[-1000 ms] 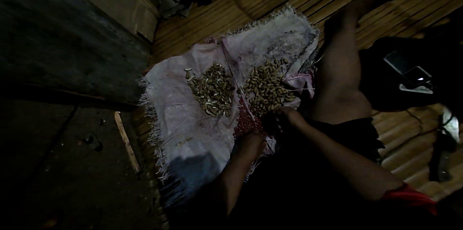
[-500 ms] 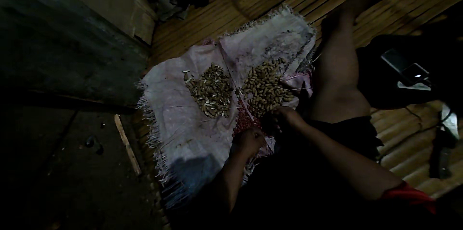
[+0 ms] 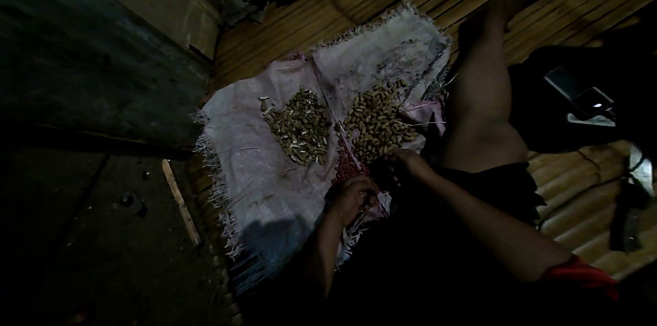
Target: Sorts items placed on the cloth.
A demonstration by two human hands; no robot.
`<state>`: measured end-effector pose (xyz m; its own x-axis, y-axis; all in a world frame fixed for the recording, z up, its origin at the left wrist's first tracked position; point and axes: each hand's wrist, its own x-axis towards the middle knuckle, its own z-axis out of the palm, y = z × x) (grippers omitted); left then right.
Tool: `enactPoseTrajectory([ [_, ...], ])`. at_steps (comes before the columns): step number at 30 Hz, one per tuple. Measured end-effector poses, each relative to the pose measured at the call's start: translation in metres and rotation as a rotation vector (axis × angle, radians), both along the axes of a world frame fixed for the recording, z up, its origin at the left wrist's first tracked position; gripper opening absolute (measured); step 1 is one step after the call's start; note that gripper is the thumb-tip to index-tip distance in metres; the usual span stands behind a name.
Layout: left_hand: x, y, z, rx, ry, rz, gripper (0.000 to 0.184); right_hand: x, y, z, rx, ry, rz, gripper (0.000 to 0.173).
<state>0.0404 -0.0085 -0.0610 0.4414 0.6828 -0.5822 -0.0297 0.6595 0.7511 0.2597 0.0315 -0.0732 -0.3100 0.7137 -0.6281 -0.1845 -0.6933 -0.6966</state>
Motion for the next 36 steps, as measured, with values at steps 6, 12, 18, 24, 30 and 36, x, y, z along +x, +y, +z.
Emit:
enactPoseTrajectory([
  [6, 0.007, 0.002, 0.008, -0.058, 0.122, 0.016, 0.042, 0.000, 0.000, -0.001, 0.048, -0.075, 0.015, 0.029],
  [12, 0.006, 0.004, -0.001, -0.126, 0.073, 0.048, 0.059, 0.001, 0.001, -0.014, 0.212, -0.227, 0.134, 0.024],
  [18, 0.006, 0.005, -0.001, -0.072, 0.131, 0.132, 0.057, 0.001, 0.000, -0.007, 0.162, -0.126, 0.193, 0.020],
  [24, 0.002, 0.006, -0.008, -0.024, 0.250, 0.339, 0.048, 0.001, 0.001, -0.011, 0.202, -0.134, 0.242, 0.016],
  [30, -0.002, 0.006, -0.014, -0.005, 0.276, 0.391, 0.052, -0.001, -0.001, -0.014, 0.278, -0.199, 0.353, 0.018],
  [36, -0.004, 0.007, -0.021, 0.010, 0.313, 0.431, 0.052, -0.003, -0.002, 0.003, -0.062, 0.112, 0.207, 0.053],
])
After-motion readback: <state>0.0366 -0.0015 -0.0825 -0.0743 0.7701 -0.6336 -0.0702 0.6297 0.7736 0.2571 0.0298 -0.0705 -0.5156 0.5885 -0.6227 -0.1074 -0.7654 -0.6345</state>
